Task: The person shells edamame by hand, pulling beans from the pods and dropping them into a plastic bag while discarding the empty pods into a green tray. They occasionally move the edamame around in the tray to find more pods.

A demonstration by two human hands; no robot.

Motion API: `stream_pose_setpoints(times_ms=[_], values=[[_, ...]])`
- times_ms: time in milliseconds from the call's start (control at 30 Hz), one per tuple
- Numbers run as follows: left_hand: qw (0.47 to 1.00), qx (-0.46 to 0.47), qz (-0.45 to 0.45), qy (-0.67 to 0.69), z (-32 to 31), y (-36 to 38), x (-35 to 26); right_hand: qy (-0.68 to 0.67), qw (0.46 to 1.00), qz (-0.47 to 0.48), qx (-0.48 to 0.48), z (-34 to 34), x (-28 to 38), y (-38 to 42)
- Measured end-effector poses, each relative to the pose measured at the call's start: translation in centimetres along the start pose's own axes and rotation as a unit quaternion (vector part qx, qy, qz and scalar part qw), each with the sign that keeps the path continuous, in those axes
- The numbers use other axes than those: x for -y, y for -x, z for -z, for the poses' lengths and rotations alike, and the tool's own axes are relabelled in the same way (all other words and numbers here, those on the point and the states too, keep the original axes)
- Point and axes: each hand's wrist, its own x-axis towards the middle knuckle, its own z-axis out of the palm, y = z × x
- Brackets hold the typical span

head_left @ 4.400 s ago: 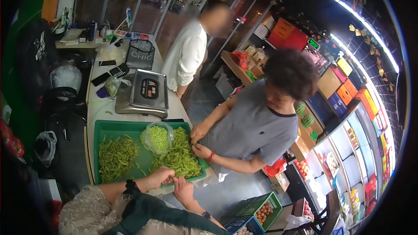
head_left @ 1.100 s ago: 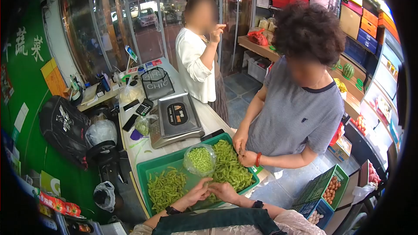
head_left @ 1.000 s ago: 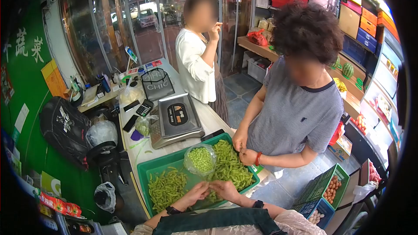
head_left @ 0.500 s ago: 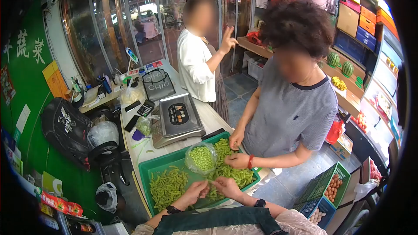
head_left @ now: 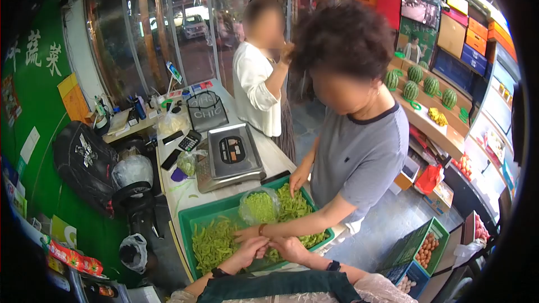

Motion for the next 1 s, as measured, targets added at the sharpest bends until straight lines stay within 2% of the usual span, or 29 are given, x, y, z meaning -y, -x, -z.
stream_pose_setpoints(times_ms=[33, 100, 167, 200, 267, 367, 433, 500, 533, 600, 667, 767, 800, 867, 967, 1000], values=[[1.0, -0.007, -0.027, 0.011, 0.1, -0.1, 0.1, 0.009, 1.0, 0.002, 0.015, -0.1, -0.4, -0.1], [0.99, 0.004, -0.091, -0.105, 1.1, 0.0, 0.5, 0.02, 0.997, 0.078, 0.008, -1.6, -2.5, 0.1], [0.998, 0.054, 0.022, 0.003, 2.3, -0.4, 0.5, -0.074, 0.995, 0.052, -0.032, 1.0, 1.4, -0.9], [0.998, 0.061, 0.012, 0.013, 1.9, 0.2, 0.0, -0.063, 0.996, 0.055, -0.022, 1.3, 1.3, -1.2], [0.99, 0.099, -0.02, -0.101, 1.1, 2.3, -1.6, -0.119, 0.993, 0.015, 0.012, 0.9, 1.3, -0.5], [0.994, 0.082, -0.006, -0.069, 2.8, 1.8, 0.7, -0.195, 0.963, -0.123, 0.141, 2.0, 2.7, -0.7], [0.992, 0.1, 0.013, -0.076, 2.1, 2.5, 0.7, -0.265, 0.938, -0.132, 0.179, 2.2, 3.6, -0.8], [0.981, 0.18, 0.035, -0.056, 2.6, 2.5, 0.5, -0.291, 0.918, -0.156, 0.22, 2.6, 4.6, -1.3], [0.981, 0.187, 0.033, -0.046, 2.3, 3.1, 0.7, -0.281, 0.916, -0.167, 0.233, 2.5, 4.7, -1.2], [0.981, 0.19, 0.01, -0.042, 2.6, 3.2, 0.1, -0.265, 0.913, -0.177, 0.253, 1.9, 4.1, -1.1], [0.967, 0.252, 0.027, -0.03, 3.2, 2.8, 0.7, -0.296, 0.909, -0.171, 0.237, 0.6, 2.7, -0.8], [0.964, 0.259, 0.025, -0.057, 4.0, 2.1, 0.6, -0.295, 0.913, -0.179, 0.219, -0.5, 1.7, -0.8], [0.97, 0.209, 0.02, -0.121, 3.6, 2.5, -0.1, -0.289, 0.916, -0.17, 0.218, -0.4, 2.0, -1.1], [0.972, 0.174, 0.022, -0.159, 3.6, 2.6, -0.7, -0.272, 0.916, -0.171, 0.239, -0.1, 2.4, -1.8], [0.973, 0.157, 0.027, -0.164, 3.4, 2.8, -0.4, -0.282, 0.924, -0.176, 0.19, -0.2, 3.8, -1.5], [0.983, 0.136, 0.044, -0.112, 3.3, 2.9, -0.4, -0.264, 0.93, -0.179, 0.185, -0.3, 3.4, -1.4]])
